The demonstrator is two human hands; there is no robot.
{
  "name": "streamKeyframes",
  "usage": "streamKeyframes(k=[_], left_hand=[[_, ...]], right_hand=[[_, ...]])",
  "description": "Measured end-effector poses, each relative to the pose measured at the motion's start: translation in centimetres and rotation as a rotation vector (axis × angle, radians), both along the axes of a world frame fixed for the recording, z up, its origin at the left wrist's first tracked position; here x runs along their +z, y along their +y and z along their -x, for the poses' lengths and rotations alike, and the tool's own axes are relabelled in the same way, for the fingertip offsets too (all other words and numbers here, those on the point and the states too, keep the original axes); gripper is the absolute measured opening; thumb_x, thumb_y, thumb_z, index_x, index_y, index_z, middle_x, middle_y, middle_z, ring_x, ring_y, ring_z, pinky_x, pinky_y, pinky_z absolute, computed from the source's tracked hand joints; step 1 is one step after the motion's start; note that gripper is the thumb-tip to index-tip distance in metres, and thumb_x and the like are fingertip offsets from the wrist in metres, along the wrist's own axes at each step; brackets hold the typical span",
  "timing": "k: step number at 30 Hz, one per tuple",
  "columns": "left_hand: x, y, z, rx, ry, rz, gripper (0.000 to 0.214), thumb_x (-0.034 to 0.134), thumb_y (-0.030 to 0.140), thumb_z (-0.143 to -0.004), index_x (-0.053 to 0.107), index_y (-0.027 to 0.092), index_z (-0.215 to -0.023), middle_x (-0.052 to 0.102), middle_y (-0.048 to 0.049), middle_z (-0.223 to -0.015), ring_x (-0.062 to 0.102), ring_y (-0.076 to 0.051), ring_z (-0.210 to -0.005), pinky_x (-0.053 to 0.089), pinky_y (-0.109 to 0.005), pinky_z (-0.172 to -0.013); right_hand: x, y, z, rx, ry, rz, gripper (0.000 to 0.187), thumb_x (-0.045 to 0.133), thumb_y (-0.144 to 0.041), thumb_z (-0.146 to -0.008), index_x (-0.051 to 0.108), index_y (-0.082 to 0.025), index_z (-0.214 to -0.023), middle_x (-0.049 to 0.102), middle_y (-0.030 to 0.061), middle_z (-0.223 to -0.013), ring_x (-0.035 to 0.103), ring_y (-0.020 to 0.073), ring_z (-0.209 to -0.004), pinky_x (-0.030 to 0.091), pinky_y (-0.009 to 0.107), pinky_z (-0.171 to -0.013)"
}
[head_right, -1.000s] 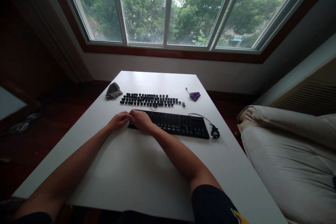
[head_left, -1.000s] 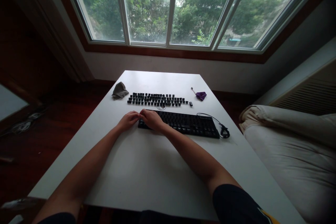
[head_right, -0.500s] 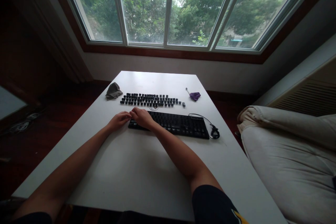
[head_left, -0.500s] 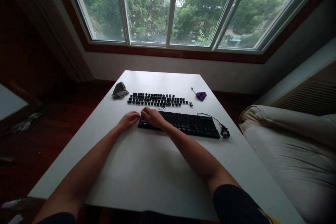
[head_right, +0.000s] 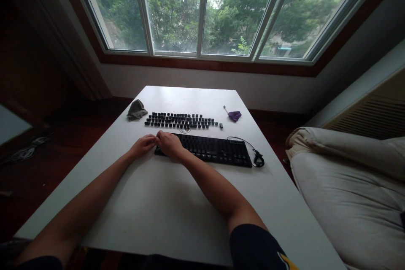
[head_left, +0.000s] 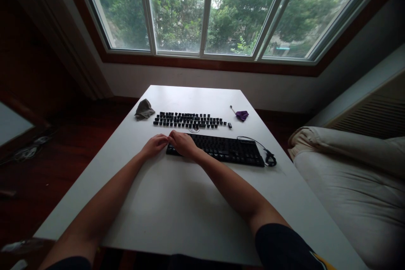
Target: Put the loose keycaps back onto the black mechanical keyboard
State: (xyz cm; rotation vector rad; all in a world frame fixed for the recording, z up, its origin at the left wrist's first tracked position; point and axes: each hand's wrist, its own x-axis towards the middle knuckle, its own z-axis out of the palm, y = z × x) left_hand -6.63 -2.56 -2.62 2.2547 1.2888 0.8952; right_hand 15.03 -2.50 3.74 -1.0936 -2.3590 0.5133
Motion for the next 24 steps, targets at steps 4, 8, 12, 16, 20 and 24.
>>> streamKeyframes(k=[4,8,12,16,20,24], left_hand=[[0.0,-0.1,-0.1,-0.002,0.001,-0.013,0.022,0.057,0.033,-0.091,0.072,0.024,-0.104,0.069,-0.0065,-0.109,0.062,-0.023,-0.103,0.049,-0.038,-0.096],[0.1,-0.3,-0.2,-0.005,0.021,-0.024,0.022,0.058,0.036,-0.091,0.072,0.024,-0.103,0.069,-0.0064,-0.108,0.062,-0.023,-0.103,0.049,-0.038,-0.095],[0.2,-0.3,-0.2,-0.008,0.045,-0.026,0.022,0.059,0.036,-0.090,0.071,0.024,-0.104,0.068,-0.0068,-0.110,0.061,-0.024,-0.104,0.049,-0.038,-0.095],[0.3,-0.3,-0.2,-0.033,0.058,-0.024,0.025,0.059,0.035,-0.089,0.070,0.024,-0.108,0.068,-0.0075,-0.112,0.060,-0.025,-0.105,0.048,-0.039,-0.097],[0.6,-0.4,-0.3,-0.030,0.059,-0.019,0.025,0.059,0.036,-0.089,0.070,0.024,-0.108,0.069,-0.0076,-0.112,0.060,-0.025,-0.105,0.048,-0.039,-0.097],[0.6,-0.4,-0.4,-0.034,0.054,-0.032,0.024,0.057,0.040,-0.092,0.071,0.024,-0.104,0.069,-0.0071,-0.109,0.061,-0.024,-0.103,0.049,-0.038,-0.095]], right_hand=[[-0.4,0.2,0.1,-0.034,0.047,0.019,0.022,0.044,-0.038,-0.101,0.059,-0.022,-0.101,0.068,0.0048,-0.093,0.060,0.0186,-0.085,0.036,0.027,-0.074],[-0.6,0.2,0.0,-0.033,0.056,0.050,0.024,0.042,-0.040,-0.102,0.057,-0.022,-0.105,0.067,0.0029,-0.084,0.061,0.0189,-0.078,0.035,0.027,-0.072],[-0.7,0.1,0.0,0.000,0.057,0.031,0.021,0.042,-0.037,-0.102,0.056,-0.022,-0.104,0.068,0.0033,-0.084,0.061,0.0191,-0.077,0.034,0.027,-0.072],[-0.7,0.0,0.0,0.024,0.087,0.065,0.021,0.045,-0.039,-0.101,0.056,-0.021,-0.103,0.067,0.0030,-0.083,0.061,0.0183,-0.076,0.035,0.026,-0.072],[-1.0,-0.1,-0.1,0.028,0.134,0.080,0.017,0.052,-0.037,-0.098,0.056,-0.022,-0.103,0.067,0.0021,-0.085,0.061,0.0171,-0.078,0.038,0.025,-0.073],[-1.7,-0.1,-0.1,0.059,0.154,0.098,0.021,0.060,-0.039,-0.093,0.056,-0.022,-0.104,0.066,0.0006,-0.085,0.060,0.0157,-0.077,0.038,0.024,-0.071]])
